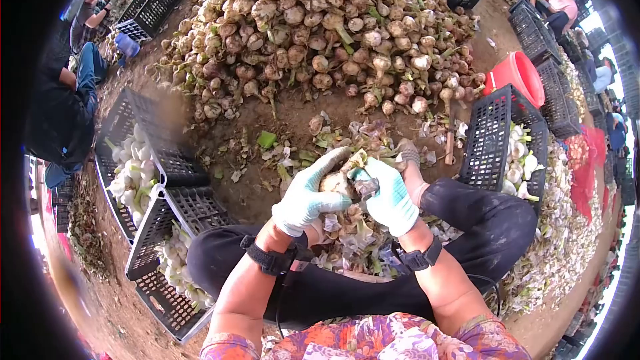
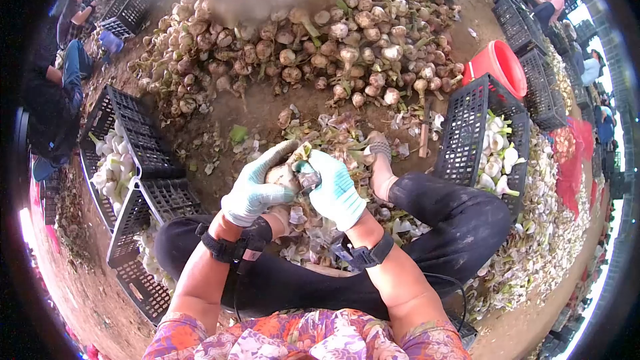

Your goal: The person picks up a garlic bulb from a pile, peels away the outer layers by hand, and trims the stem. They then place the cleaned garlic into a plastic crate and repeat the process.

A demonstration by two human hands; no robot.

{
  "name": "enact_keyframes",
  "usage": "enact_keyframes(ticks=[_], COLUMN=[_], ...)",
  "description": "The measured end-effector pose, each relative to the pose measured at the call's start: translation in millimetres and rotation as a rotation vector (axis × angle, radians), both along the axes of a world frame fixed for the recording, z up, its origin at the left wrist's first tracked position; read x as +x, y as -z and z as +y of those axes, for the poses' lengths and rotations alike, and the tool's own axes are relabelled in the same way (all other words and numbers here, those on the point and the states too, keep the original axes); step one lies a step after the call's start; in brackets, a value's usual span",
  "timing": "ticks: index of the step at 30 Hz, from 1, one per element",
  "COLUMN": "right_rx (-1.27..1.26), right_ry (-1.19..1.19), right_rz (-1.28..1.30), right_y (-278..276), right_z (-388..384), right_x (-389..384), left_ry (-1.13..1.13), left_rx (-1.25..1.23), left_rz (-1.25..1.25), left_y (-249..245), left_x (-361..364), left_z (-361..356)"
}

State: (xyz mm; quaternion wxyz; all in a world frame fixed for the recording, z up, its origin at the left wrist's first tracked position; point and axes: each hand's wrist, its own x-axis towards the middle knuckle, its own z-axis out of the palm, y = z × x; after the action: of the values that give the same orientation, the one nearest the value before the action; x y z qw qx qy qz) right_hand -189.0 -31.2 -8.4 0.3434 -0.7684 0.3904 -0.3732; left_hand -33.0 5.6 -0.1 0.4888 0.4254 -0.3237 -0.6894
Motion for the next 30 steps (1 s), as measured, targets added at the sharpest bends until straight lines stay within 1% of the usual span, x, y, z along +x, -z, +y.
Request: enact_keyframes(ticks=[1, 2, 3, 4, 6, 7, 9, 10, 12, 13, 14, 16, 17, 18, 20, 21, 22, 24, 25, 26, 28, 29, 30], right_rx=[-0.003, 0.059, 0.123, 0.124, 0.151, 0.059, 0.084, 0.109, 0.114, 0.119, 0.114, 0.181, 0.264, 0.264, 0.411, 0.383, 0.381, 0.249, 0.42, 0.421, 0.39, 0.347, 0.349], right_ry=[0.004, -0.014, -0.031, -0.027, -0.039, 0.044, 0.023, -0.004, 0.009, 0.023, 0.021, 0.148, 0.163, 0.161, 0.182, 0.186, 0.182, 0.163, 0.133, 0.126, 0.113, 0.136, 0.138], right_rz=[0.0, -0.021, -0.041, -0.04, -0.017, 0.003, -0.034, -0.067, -0.056, -0.049, -0.051, -0.118, -0.22, -0.218, -0.266, -0.144, -0.141, -0.215, -0.223, -0.221, -0.287, -0.275, -0.275], right_y=[-4.3, -11.2, -14.8, -12.5, -7.3, -9.6, -16.3, -18.2, -6.9, -2.9, -1.2, -3.3, -1.4, 0.3, 2.5, -6.7, -10.8, -16.4, -18.6, -20.7, -24.6, -26.3, -28.3], right_z=[-1.4, -2.3, -2.7, -3.0, -2.6, 1.1, 2.7, 2.3, -0.3, -1.2, 0.9, 6.7, 7.0, 7.1, 8.0, 10.2, 11.8, 14.3, 15.5, 16.2, 16.6, 16.1, 15.8], right_x=[-1.9, -4.1, -6.5, -9.2, -13.7, -15.1, -14.4, -14.1, -13.2, -12.0, -10.7, -3.7, -1.0, -0.8, -0.6, 0.2, 0.7, 2.4, -0.2, -1.2, -1.5, 0.4, -1.5], left_ry=[-0.014, -0.03, -0.022, -0.017, 0.058, 0.061, 0.004, 0.004, 0.02, 0.025, 0.024, -0.056, -0.01, -0.182, -0.214, -0.207, -0.212, -0.392, -0.298, -0.361, -0.349, -0.35, -0.322], left_rx=[-0.004, -0.007, -0.005, -0.004, -0.074, -0.073, -0.062, -0.064, 0.081, 0.087, 0.082, 0.252, 0.263, 0.338, -0.364, -0.344, -0.344, -0.089, -0.007, 0.118, 0.229, 0.229, 0.086], left_rz=[0.03, 0.06, 0.026, 0.027, -0.121, -0.12, 0.084, 0.084, 0.495, 0.568, 0.566, 0.734, 0.614, 0.376, -0.484, -0.526, -0.525, 0.061, 0.271, 0.469, 0.415, 0.415, 0.268], left_y=[0.8, 1.2, -0.7, -0.6, -0.1, 0.3, 2.7, 7.0, 14.4, 13.1, 11.9, 11.8, 16.3, 5.3, 6.7, 8.2, 7.8, 2.6, 11.8, 17.5, 24.0, 24.9, 21.6], left_x=[-0.2, -0.3, -0.9, -1.1, -1.7, -4.4, -9.7, -7.1, 0.0, -1.9, -3.1, -3.4, 2.4, -7.6, -18.0, -16.3, -16.4, -15.6, -5.5, -9.4, -4.8, -4.6, -5.6], left_z=[0.4, 0.7, 0.4, 0.1, 0.7, 2.4, 5.8, 7.1, 10.1, 10.8, 9.8, 6.2, 5.8, 8.0, 13.4, 13.5, 13.1, 8.4, 7.9, 5.0, 2.9, 4.4, 6.1])
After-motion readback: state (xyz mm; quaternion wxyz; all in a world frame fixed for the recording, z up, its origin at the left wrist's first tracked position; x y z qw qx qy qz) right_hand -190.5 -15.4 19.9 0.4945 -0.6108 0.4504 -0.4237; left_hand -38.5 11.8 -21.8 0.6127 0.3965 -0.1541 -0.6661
